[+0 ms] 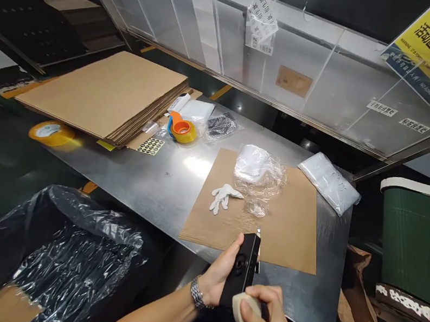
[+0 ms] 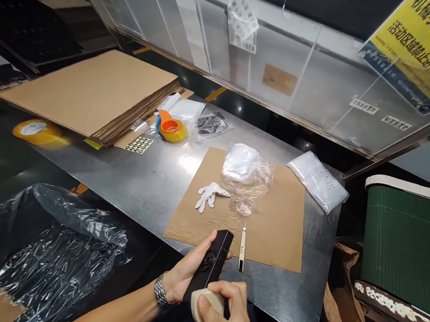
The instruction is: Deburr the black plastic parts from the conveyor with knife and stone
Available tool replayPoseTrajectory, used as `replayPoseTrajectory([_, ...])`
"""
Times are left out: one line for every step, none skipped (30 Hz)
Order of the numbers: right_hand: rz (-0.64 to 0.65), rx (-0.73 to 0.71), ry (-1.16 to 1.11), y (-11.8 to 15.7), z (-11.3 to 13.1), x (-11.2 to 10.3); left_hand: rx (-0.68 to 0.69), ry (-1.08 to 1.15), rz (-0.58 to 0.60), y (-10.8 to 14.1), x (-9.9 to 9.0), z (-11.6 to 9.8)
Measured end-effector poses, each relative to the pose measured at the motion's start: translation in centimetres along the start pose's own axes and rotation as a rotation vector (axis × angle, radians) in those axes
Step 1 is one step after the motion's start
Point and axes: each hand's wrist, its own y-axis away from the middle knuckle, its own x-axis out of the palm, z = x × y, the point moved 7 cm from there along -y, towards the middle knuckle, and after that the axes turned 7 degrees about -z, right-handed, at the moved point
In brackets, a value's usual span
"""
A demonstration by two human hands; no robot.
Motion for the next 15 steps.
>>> replayPoseTrajectory([-0.011,0.011,0.006,0.0,-0.4,-0.1,-0.007,-0.003,0.015,-0.1,0.1,0.2])
replayPoseTrajectory([-0.030,0.040,0.023,-0.1,-1.2,-0.2,-0.005,-0.003,0.030,-0.1,0.2,0.5])
replayPoseTrajectory([-0.060,0.081,0.051,-0.2,-2.0,-0.5,0.020,-0.005,0.036,-0.1,0.3,0.6])
replayPoseTrajectory([-0.089,0.127,0.086,-0.3,-3.0,-0.8,0.076,-0.021,0.034,0.0,0.3,0.6])
replayPoseTrajectory([-0.115,0.166,0.124,-0.5,-3.8,-1.1,0.162,-0.046,0.023,0.2,0.3,0.2])
replayPoseTrajectory([-0.130,0.190,0.158,-0.6,-4.5,-1.5,0.264,-0.078,0.007,0.6,0.3,-0.2])
replayPoseTrajectory([-0.124,0.197,0.183,-0.7,-4.8,-1.7,0.357,-0.113,-0.010,1.0,0.3,-0.7])
replayPoseTrajectory([-0.096,0.187,0.197,-0.8,-4.8,-1.7,0.419,-0.141,-0.020,1.4,0.2,-1.0])
replayPoseTrajectory([-0.047,0.165,0.202,-1.0,-4.6,-1.7,0.447,-0.161,-0.027,1.7,0.2,-1.1])
replayPoseTrajectory([0.010,0.141,0.203,-1.0,-4.3,-1.5,0.453,-0.173,-0.031,1.9,0.1,-1.0])
replayPoseTrajectory([0.060,0.120,0.205,-1.1,-3.9,-1.3,0.445,-0.182,-0.038,2.1,0.0,-0.8])
replayPoseTrajectory([0.099,0.104,0.209,-1.3,-3.5,-1.1,0.434,-0.196,-0.044,2.1,-0.1,-0.5])
replayPoseTrajectory([0.121,0.092,0.218,-1.4,-3.2,-1.0,0.423,-0.215,-0.048,2.1,-0.3,-0.2])
replayPoseTrajectory([0.131,0.080,0.227,-1.6,-2.9,-1.0,0.418,-0.239,-0.050,2.1,-0.4,0.2])
replayPoseTrajectory([0.146,0.068,0.232,-1.8,-2.8,-1.0,0.412,-0.256,-0.054,2.1,-0.5,0.6])
